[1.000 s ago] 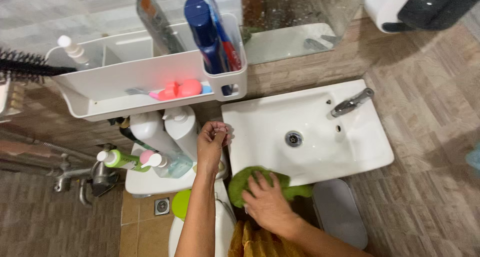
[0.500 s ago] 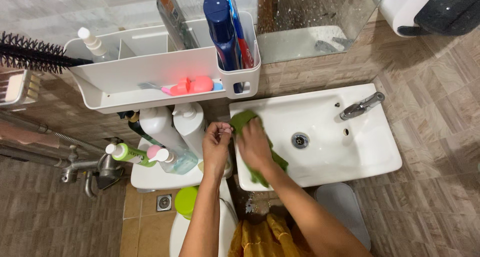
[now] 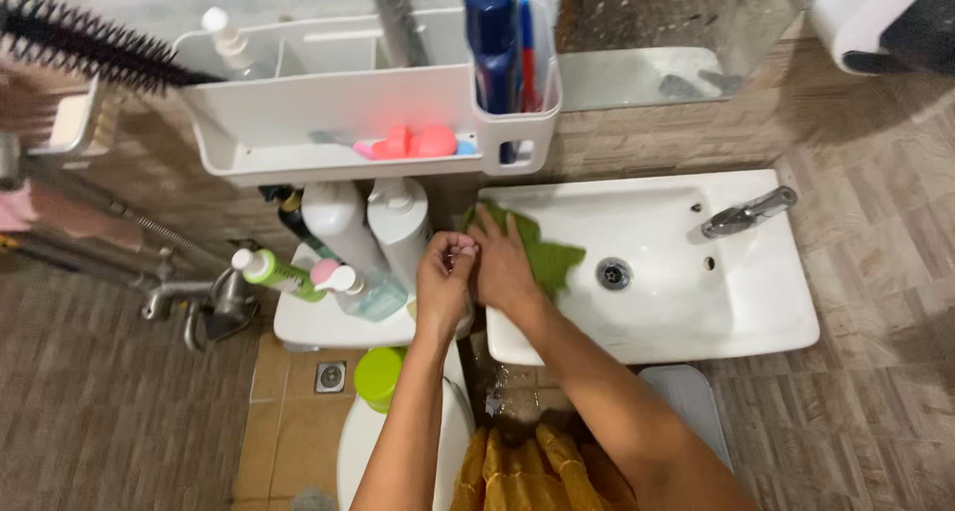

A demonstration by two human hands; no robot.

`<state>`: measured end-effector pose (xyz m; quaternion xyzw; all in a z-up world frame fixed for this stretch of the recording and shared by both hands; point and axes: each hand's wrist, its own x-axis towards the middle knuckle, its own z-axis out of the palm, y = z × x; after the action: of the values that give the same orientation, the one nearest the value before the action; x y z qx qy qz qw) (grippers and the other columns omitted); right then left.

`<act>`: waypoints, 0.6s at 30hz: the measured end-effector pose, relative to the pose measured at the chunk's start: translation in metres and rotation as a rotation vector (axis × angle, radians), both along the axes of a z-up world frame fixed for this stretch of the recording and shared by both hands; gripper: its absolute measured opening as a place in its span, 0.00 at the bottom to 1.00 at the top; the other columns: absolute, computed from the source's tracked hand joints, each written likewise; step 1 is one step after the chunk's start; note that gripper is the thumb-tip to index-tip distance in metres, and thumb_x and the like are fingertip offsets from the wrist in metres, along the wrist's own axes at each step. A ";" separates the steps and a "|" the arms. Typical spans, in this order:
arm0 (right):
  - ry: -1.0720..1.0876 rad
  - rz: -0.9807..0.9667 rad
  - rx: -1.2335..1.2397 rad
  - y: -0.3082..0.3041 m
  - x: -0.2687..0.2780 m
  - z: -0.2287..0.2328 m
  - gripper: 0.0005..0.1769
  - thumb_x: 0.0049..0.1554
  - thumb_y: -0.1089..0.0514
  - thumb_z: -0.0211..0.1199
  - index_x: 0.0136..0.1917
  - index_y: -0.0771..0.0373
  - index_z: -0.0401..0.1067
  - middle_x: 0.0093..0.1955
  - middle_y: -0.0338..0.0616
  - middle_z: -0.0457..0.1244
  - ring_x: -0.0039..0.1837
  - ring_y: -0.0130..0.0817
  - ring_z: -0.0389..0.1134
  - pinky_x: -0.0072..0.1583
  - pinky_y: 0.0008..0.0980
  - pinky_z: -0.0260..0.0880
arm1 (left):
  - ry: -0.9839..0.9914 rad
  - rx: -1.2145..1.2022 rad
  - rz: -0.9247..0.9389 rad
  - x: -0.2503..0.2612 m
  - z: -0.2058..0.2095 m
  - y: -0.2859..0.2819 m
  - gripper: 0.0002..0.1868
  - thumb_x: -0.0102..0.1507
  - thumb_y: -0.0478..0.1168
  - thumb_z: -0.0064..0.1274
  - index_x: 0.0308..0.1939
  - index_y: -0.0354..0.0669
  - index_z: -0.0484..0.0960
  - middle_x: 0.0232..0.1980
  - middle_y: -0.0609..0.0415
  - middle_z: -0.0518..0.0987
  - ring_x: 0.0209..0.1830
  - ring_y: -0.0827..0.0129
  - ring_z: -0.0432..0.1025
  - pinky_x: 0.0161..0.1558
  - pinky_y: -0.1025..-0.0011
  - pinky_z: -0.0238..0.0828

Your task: The person washes their hands under running water in a bathroom sink, then uses a green cloth to wipe the sink basin and faucet. The person repeatedly wipes the sink surface and faucet area with the cloth.

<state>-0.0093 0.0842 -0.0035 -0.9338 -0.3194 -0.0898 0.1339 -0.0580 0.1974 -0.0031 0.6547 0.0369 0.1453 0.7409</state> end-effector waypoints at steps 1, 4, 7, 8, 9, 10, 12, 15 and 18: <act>0.006 0.008 -0.220 0.008 0.007 0.001 0.29 0.51 0.44 0.60 0.63 0.58 0.72 0.71 0.49 0.60 0.83 0.53 0.42 0.77 0.66 0.43 | 0.017 0.034 0.016 -0.002 0.000 0.000 0.04 0.66 0.30 0.51 0.44 0.36 0.78 0.39 0.59 0.77 0.39 0.79 0.69 0.46 0.80 0.68; 0.073 0.041 -0.253 0.025 0.009 0.010 0.27 0.52 0.46 0.60 0.62 0.59 0.73 0.71 0.49 0.61 0.82 0.52 0.44 0.77 0.62 0.44 | 0.064 0.003 0.037 -0.008 0.003 -0.006 0.03 0.66 0.30 0.52 0.43 0.36 0.78 0.38 0.60 0.76 0.38 0.78 0.68 0.44 0.79 0.67; 0.116 0.137 -0.258 0.030 -0.025 0.012 0.26 0.53 0.47 0.59 0.61 0.60 0.73 0.71 0.50 0.61 0.81 0.51 0.46 0.77 0.59 0.44 | 0.075 0.043 0.042 -0.012 0.012 -0.009 0.04 0.65 0.29 0.51 0.43 0.36 0.79 0.37 0.60 0.76 0.37 0.78 0.68 0.43 0.79 0.67; 0.134 0.180 -0.266 0.029 -0.042 0.012 0.25 0.53 0.47 0.59 0.61 0.61 0.74 0.71 0.50 0.61 0.81 0.50 0.46 0.77 0.58 0.44 | 0.075 0.079 0.044 -0.013 0.015 -0.009 0.04 0.65 0.29 0.51 0.43 0.37 0.79 0.37 0.60 0.76 0.37 0.78 0.68 0.43 0.79 0.68; 0.150 0.221 -0.271 0.029 -0.059 0.011 0.25 0.54 0.48 0.59 0.60 0.61 0.74 0.70 0.50 0.61 0.81 0.50 0.47 0.77 0.56 0.44 | 0.074 0.083 0.032 -0.012 0.017 -0.007 0.04 0.65 0.29 0.51 0.43 0.37 0.79 0.37 0.60 0.76 0.37 0.78 0.68 0.43 0.79 0.67; 0.164 0.266 -0.280 0.027 -0.077 0.010 0.24 0.54 0.48 0.59 0.60 0.62 0.74 0.70 0.50 0.62 0.80 0.49 0.48 0.77 0.55 0.44 | 0.073 0.087 0.021 -0.012 0.018 -0.005 0.04 0.65 0.29 0.51 0.43 0.36 0.79 0.37 0.60 0.76 0.37 0.78 0.68 0.43 0.79 0.67; 0.195 0.353 -0.296 0.021 -0.111 0.008 0.23 0.55 0.49 0.58 0.59 0.63 0.75 0.70 0.51 0.62 0.80 0.48 0.49 0.77 0.53 0.44 | 0.085 0.081 -0.001 -0.013 0.019 0.000 0.04 0.65 0.29 0.51 0.43 0.36 0.79 0.37 0.60 0.76 0.37 0.78 0.68 0.43 0.79 0.67; 0.220 0.487 -0.348 0.002 -0.147 0.000 0.22 0.56 0.50 0.58 0.58 0.64 0.75 0.70 0.51 0.62 0.79 0.47 0.51 0.77 0.49 0.45 | 0.115 0.047 -0.014 -0.019 0.015 0.005 0.03 0.65 0.30 0.50 0.42 0.36 0.79 0.37 0.60 0.77 0.36 0.79 0.68 0.42 0.79 0.67; 0.164 0.650 -0.486 -0.029 -0.161 -0.026 0.21 0.56 0.52 0.57 0.57 0.65 0.76 0.70 0.52 0.63 0.78 0.45 0.52 0.77 0.46 0.45 | 0.121 0.016 -0.003 -0.023 0.006 0.008 0.03 0.65 0.30 0.51 0.42 0.36 0.79 0.37 0.60 0.76 0.36 0.79 0.67 0.42 0.80 0.66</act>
<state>-0.1705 0.0553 -0.0290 -0.7927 -0.5980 0.1097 -0.0439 -0.0814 0.2054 0.0026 0.6681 0.0794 0.1045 0.7324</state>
